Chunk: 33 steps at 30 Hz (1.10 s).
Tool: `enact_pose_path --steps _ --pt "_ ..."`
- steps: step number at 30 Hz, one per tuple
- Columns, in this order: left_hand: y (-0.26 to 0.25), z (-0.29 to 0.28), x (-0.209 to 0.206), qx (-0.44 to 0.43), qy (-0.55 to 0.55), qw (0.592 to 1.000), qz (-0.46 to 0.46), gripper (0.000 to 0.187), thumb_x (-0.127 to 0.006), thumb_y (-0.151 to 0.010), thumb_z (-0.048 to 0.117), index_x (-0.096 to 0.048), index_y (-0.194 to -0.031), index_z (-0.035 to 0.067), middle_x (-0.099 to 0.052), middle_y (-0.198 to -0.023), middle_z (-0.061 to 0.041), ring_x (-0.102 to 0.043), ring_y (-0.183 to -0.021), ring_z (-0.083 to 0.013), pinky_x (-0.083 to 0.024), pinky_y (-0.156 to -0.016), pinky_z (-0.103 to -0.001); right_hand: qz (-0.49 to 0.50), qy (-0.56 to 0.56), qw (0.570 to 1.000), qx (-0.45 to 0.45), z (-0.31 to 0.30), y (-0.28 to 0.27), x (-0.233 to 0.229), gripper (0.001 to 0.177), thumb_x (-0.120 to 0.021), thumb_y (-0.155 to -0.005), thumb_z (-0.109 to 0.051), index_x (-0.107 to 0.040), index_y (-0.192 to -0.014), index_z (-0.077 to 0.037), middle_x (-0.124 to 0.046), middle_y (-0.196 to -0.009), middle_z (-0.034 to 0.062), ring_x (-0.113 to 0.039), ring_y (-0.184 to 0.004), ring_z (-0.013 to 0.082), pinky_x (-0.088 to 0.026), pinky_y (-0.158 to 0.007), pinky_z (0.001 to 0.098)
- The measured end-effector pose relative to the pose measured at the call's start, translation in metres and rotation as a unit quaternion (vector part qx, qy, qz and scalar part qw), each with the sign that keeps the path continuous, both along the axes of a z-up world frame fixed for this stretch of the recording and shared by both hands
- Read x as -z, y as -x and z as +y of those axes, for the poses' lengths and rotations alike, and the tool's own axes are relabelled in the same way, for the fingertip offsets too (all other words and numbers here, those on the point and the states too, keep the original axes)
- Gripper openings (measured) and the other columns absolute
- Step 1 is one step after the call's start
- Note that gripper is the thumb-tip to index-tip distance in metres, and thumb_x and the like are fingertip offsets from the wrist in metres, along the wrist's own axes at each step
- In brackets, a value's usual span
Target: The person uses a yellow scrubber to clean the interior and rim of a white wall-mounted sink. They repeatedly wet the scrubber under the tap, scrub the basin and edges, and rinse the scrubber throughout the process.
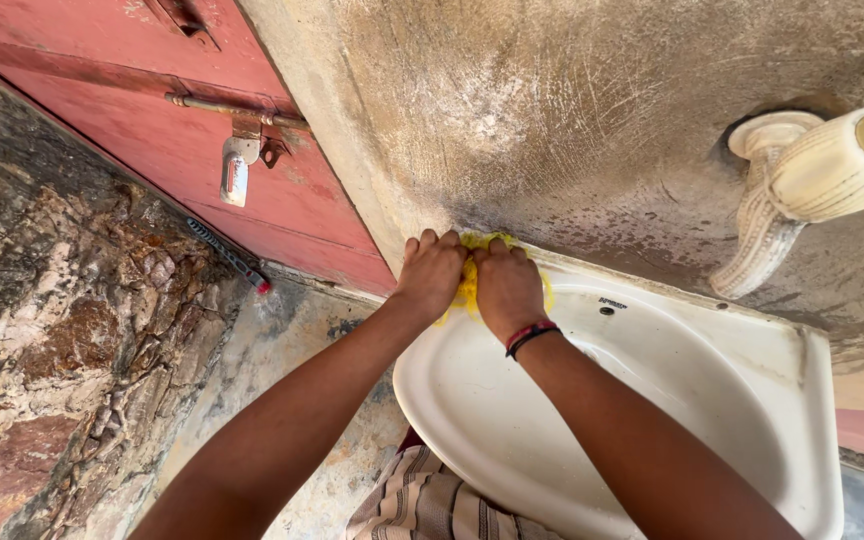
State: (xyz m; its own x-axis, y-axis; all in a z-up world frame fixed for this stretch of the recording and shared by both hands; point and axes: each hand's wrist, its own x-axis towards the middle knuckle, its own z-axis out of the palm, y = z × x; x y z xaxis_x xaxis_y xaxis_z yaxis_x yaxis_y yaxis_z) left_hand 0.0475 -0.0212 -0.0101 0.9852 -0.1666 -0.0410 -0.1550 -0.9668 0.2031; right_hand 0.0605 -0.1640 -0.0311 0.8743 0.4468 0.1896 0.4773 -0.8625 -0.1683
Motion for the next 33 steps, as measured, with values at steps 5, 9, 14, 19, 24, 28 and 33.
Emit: enact_pose_path --steps 5,9,14,19,24,28,33 --pt "-0.019 -0.01 0.012 -0.014 -0.037 0.999 -0.016 0.025 -0.056 -0.089 0.007 -0.076 -0.103 0.011 -0.061 -0.115 -0.005 -0.054 -0.112 -0.0273 -0.041 -0.096 -0.043 0.013 -0.026 1.0 0.008 -0.008 -0.011 0.008 0.026 -0.057 -0.09 -0.007 -0.069 -0.113 -0.009 -0.066 -0.11 0.0135 -0.065 -0.102 0.0351 -0.057 -0.085 0.0447" --pt "-0.017 -0.012 0.008 0.003 0.0 1.0 -0.007 0.029 -0.056 -0.089 0.008 -0.076 -0.109 0.015 -0.061 -0.117 -0.002 -0.051 -0.113 -0.0265 -0.037 -0.096 -0.046 -0.005 -0.099 0.994 -0.039 -0.03 0.002 -0.004 0.041 -0.062 -0.084 -0.008 -0.064 -0.125 -0.007 -0.066 -0.111 0.0147 -0.064 -0.105 0.0348 -0.056 -0.089 0.0456" --pt "-0.016 -0.045 0.001 0.056 0.027 0.997 0.041 0.031 -0.055 -0.092 0.009 -0.075 -0.114 0.017 -0.06 -0.124 0.001 -0.05 -0.117 -0.0252 -0.036 -0.099 -0.049 0.096 -0.095 0.991 0.01 -0.073 0.019 -0.028 0.051 -0.074 -0.079 -0.022 -0.059 -0.127 -0.01 -0.064 -0.121 0.0127 -0.065 -0.106 0.0352 -0.055 -0.088 0.0461" --pt "-0.017 -0.104 0.008 0.126 0.051 0.989 0.052 0.037 -0.059 -0.085 0.01 -0.071 -0.119 0.014 -0.057 -0.129 -0.003 -0.046 -0.125 -0.0285 -0.033 -0.103 -0.054 0.099 -0.092 0.99 0.05 -0.13 0.033 -0.032 0.058 -0.075 -0.076 -0.019 -0.058 -0.13 -0.011 -0.063 -0.125 0.0121 -0.067 -0.105 0.0359 -0.056 -0.088 0.0454" --pt "0.006 -0.14 0.02 0.117 0.08 0.99 -0.019 0.034 -0.062 -0.085 0.009 -0.07 -0.117 0.006 -0.056 -0.13 -0.009 -0.048 -0.123 -0.0302 -0.035 -0.102 -0.051 0.081 -0.091 0.992 0.045 -0.161 0.036 -0.025 0.062 -0.074 -0.07 -0.011 -0.059 -0.13 -0.011 -0.066 -0.126 0.0117 -0.067 -0.108 0.0342 -0.056 -0.09 0.0443" --pt "0.017 -0.126 0.014 0.098 0.07 0.993 -0.018 0.039 -0.069 -0.079 0.014 -0.069 -0.116 0.002 -0.054 -0.129 -0.01 -0.048 -0.12 -0.0312 -0.036 -0.099 -0.05 0.085 -0.06 0.994 0.046 -0.147 0.033 -0.021 0.059 -0.074 -0.071 -0.01 -0.059 -0.128 -0.011 -0.067 -0.123 0.0118 -0.066 -0.113 0.0327 -0.056 -0.092 0.0432" --pt "0.012 -0.093 -0.001 0.078 0.051 0.995 0.04 0.052 -0.08 -0.074 0.029 -0.068 -0.116 0.002 -0.052 -0.126 -0.01 -0.046 -0.119 -0.0301 -0.036 -0.097 -0.048 0.094 -0.072 0.992 0.032 -0.111 0.029 -0.028 0.062 -0.076 -0.067 -0.009 -0.059 -0.127 -0.008 -0.065 -0.123 0.0151 -0.063 -0.114 0.0352 -0.054 -0.092 0.0451"
